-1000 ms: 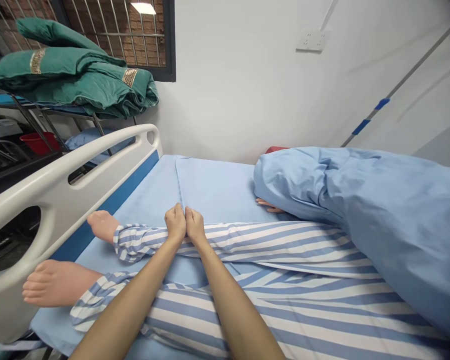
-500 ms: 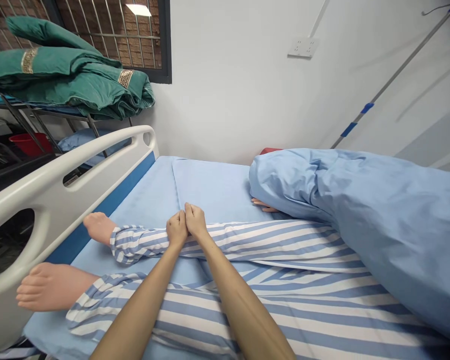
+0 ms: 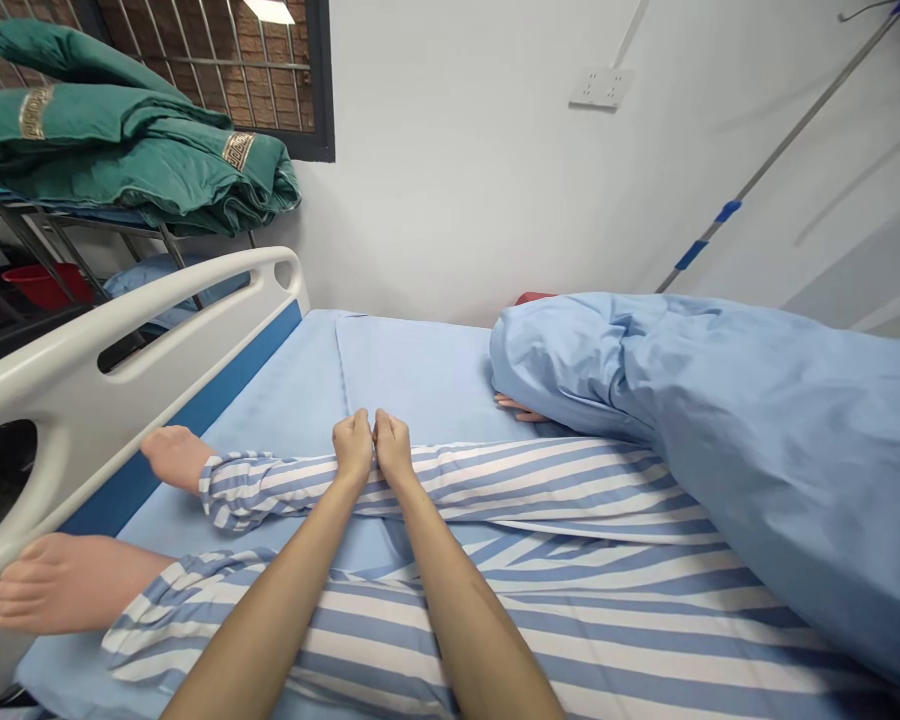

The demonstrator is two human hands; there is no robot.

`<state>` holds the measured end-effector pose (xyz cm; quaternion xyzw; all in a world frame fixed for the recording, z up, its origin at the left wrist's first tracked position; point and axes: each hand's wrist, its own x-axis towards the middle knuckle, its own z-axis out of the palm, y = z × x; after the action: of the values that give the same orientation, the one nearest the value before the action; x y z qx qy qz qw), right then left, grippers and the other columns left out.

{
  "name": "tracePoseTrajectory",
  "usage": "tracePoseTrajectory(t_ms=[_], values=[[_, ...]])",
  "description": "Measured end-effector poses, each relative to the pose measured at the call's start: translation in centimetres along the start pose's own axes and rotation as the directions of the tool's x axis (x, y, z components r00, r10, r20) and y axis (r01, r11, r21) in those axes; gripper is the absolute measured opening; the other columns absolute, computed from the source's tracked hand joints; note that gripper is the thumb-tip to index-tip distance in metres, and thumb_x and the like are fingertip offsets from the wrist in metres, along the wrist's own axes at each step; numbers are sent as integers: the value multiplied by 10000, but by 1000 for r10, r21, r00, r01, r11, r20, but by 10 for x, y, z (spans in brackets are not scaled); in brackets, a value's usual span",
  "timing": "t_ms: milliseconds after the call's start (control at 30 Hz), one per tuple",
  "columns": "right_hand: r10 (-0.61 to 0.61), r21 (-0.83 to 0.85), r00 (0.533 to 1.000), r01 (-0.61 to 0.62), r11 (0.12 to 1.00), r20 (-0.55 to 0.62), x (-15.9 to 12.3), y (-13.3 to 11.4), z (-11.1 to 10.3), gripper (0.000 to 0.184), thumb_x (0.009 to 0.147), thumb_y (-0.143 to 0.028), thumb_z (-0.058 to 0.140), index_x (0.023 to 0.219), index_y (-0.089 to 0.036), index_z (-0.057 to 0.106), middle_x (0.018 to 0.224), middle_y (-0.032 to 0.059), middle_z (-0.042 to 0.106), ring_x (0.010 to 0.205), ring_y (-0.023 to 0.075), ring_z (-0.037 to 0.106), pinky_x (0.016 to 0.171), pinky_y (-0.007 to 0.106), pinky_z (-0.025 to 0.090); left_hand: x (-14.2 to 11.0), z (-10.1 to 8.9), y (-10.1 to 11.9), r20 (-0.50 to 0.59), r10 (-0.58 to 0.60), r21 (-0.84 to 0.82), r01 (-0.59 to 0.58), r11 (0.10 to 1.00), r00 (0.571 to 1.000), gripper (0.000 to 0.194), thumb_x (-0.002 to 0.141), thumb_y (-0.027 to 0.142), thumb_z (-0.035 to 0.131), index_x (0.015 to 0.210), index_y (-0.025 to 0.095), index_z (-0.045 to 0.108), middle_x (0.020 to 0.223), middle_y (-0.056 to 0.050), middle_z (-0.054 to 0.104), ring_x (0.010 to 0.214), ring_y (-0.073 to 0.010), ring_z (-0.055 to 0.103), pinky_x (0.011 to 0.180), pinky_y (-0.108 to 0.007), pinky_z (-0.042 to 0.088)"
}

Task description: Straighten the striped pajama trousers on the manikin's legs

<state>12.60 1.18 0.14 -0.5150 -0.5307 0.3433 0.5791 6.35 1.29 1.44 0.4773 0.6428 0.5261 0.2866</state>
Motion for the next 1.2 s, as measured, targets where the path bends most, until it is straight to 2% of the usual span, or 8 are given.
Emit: tracePoseTrajectory(t_ms=[133, 233, 433, 667, 800, 933, 1033, 1200], values=[[27, 12, 999, -27, 1000, -46, 1, 0, 1, 373, 824, -424, 349, 530, -194, 337, 482, -46, 354, 496, 95, 330, 478, 222, 282, -12, 1, -4, 44, 97, 179, -103, 978, 994, 395, 790, 386, 339, 456, 178, 370, 437, 27, 392, 478, -84, 349, 492, -226, 249], [26, -120, 999, -30, 992, -34, 3, -7, -2, 384, 827, -413, 331, 511, -194, 349, 470, -39, 367, 491, 102, 332, 475, 231, 266, -14, -1, -4, 65, 92, 212, -104, 972, 994, 398, 803, 380, 313, 470, 177, 392, 447, 21, 412, 485, -88, 353, 502, -228, 246], [-134, -345, 990, 141, 928, 42, 1, -12, -19, 411, 849, -397, 308, 499, -193, 376, 460, -36, 366, 479, 104, 327, 489, 244, 238, -16, -1, -3, 73, 111, 288, -128, 949, 991, 411, 808, 379, 296, 480, 174, 436, 479, 5, 462, 508, -95, 366, 513, -227, 240], [-59, -164, 998, 56, 985, -12, -1, 6, -28, 389, 840, -408, 320, 522, -188, 360, 481, -41, 364, 504, 98, 346, 483, 219, 266, -9, 11, 17, 88, -8, 323, -21, 946, 996, 327, 746, 334, 373, 473, 176, 462, 482, -5, 470, 496, -102, 357, 492, -236, 223], [8, -3, 999, -8, 1000, -41, 5, 8, -33, 375, 825, -428, 329, 539, -188, 359, 494, -39, 372, 511, 97, 349, 482, 215, 298, -14, 27, 26, 69, 6, 187, -19, 982, 998, 325, 755, 315, 343, 467, 179, 404, 450, 16, 410, 489, -93, 348, 490, -225, 240], [79, 85, 994, -72, 994, -75, 9, 6, -36, 351, 806, -423, 358, 540, -195, 341, 480, -49, 341, 487, 91, 321, 466, 216, 302, -25, 35, 17, 55, 71, 244, -82, 966, 996, 341, 791, 341, 331, 510, 184, 445, 523, 0, 508, 513, -100, 379, 522, -234, 248], [53, -43, 998, -55, 998, -43, 13, -3, -42, 369, 811, -418, 347, 517, -195, 351, 464, -44, 353, 485, 97, 331, 468, 223, 287, -27, 35, 12, 81, 102, 294, -121, 948, 992, 363, 814, 346, 317, 531, 186, 481, 578, -17, 564, 525, -105, 401, 533, -241, 240], [-132, -331, 989, 145, 932, 62, 12, -12, -67, 405, 841, -397, 322, 493, -192, 356, 465, -37, 366, 479, 100, 316, 494, 238, 237, -29, 38, 10, 104, 97, 389, -131, 912, 990, 379, 822, 351, 309, 555, 191, 524, 620, -40, 597, 552, -123, 434, 529, -250, 217]])
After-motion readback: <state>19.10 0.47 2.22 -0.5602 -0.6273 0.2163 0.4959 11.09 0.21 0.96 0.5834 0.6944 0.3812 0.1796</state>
